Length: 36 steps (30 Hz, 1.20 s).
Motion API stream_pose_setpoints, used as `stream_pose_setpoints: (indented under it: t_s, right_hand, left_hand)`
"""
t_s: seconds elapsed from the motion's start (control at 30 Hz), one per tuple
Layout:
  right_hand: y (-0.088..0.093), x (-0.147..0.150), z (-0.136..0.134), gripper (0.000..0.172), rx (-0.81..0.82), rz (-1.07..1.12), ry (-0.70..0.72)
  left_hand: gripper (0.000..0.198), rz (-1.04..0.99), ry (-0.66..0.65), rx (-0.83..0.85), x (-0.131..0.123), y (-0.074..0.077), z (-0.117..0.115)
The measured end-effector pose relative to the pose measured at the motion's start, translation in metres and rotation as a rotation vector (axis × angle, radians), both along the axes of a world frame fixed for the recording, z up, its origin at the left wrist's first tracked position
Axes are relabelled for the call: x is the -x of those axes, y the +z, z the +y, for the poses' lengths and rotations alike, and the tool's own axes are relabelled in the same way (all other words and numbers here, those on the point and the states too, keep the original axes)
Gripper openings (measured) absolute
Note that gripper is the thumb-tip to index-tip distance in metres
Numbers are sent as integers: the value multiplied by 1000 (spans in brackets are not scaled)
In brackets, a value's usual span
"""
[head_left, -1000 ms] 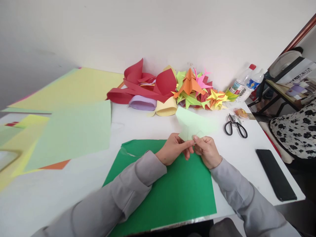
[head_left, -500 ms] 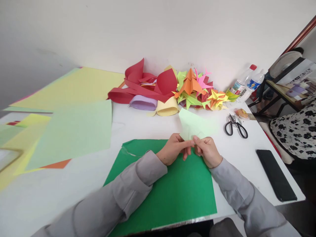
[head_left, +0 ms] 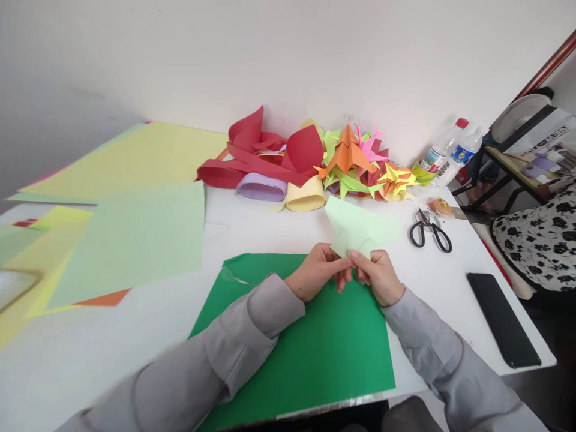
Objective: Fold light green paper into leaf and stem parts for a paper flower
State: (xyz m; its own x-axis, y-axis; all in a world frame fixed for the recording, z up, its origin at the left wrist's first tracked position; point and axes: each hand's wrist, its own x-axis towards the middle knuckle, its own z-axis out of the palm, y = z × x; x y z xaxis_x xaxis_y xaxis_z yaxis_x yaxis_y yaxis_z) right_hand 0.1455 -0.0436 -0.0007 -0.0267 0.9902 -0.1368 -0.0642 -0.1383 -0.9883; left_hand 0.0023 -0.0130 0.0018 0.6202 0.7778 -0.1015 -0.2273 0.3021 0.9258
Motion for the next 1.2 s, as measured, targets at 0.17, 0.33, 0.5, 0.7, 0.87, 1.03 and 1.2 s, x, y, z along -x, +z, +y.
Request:
stream_pose_setpoints:
  t_s: [0.17,0.33,0.5,0.7,0.87,1.03,1.2]
  right_hand:
    - [3,4,-4,57,-19,93,63]
    - [5,5,-3,57,-1,134,67]
    - [2,2,-2,58,-21,61,74]
    - [2,2,-3,57,-40,103,58]
    - [2,3,-1,58,-10,175,53]
    - [3,2,0,60,5,182,54]
    - [0,1,1,59,-21,138,56]
  left_hand:
    - [37,23,0,-36,-1,3,-2]
    - [37,23,11,-28,-2,4,-2]
    - [38,35,-2,-62,0,1,-1]
    - [40,79,-7,-58,0,1,-1]
    - [37,-12,11,49,0,2,0]
    - [37,-54,35,86,1,1,1]
    - [35,-32,42,30,1,-2,1]
